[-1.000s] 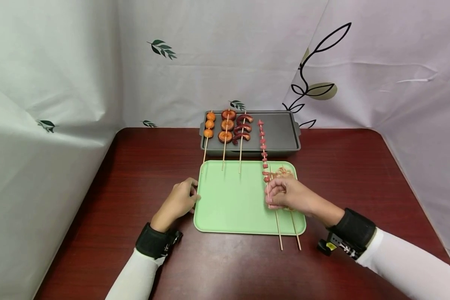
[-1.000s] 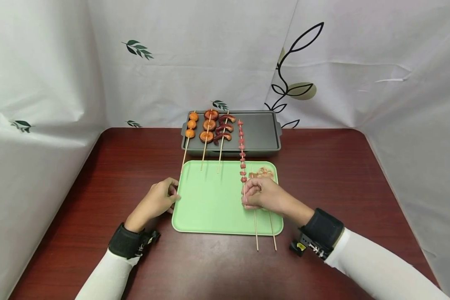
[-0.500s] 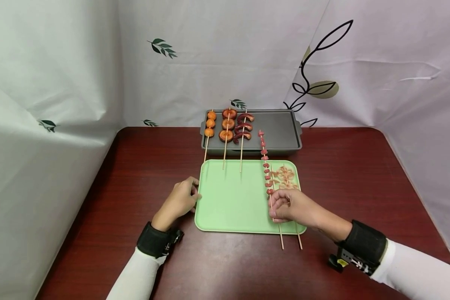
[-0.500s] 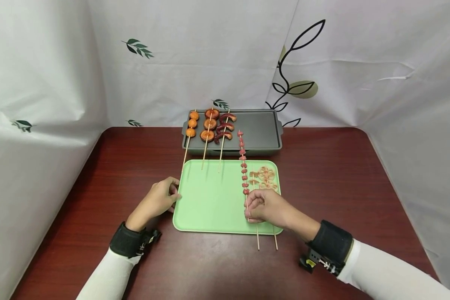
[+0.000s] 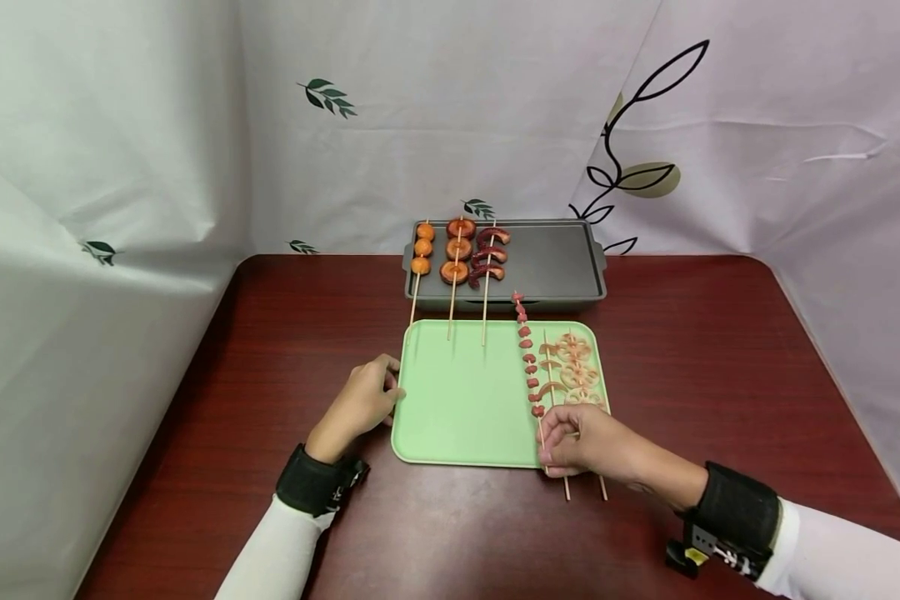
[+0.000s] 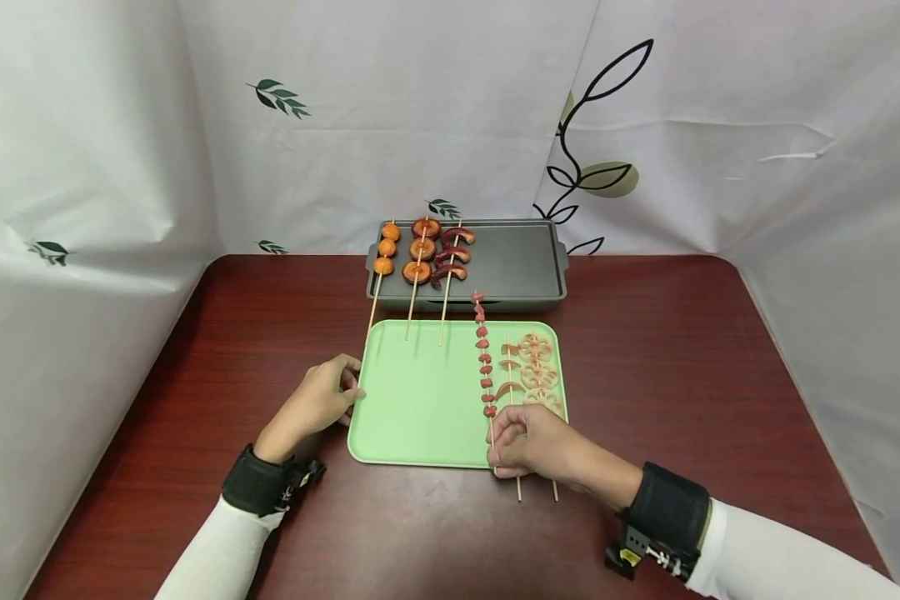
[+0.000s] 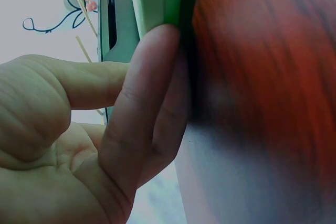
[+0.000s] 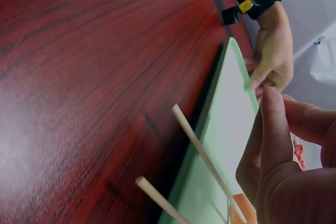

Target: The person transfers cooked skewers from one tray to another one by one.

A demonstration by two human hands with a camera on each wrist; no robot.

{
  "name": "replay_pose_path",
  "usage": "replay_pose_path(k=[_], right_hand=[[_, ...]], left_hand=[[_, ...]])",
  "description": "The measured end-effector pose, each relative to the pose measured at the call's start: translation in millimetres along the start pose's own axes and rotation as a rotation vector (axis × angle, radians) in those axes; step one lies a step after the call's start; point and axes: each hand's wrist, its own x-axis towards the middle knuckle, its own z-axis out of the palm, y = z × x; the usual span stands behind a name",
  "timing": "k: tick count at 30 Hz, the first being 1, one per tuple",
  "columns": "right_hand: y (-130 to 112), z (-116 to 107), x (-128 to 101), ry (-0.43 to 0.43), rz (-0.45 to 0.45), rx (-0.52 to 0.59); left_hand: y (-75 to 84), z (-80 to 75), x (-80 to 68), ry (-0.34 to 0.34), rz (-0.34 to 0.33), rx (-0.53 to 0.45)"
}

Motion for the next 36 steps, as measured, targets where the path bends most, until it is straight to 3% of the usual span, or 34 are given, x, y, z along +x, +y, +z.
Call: replay_pose_path(k=[14,36], right_hand=[[6,10,-9,-0.027,0.018,0.084],[14,12,1,0.022,0.099,0.055]], left_hand=[[-1.8,0.4,1.5,-0.009,0.004,0.005],[-1.6,-0.2,1.3,-0.005,0.002,0.006]])
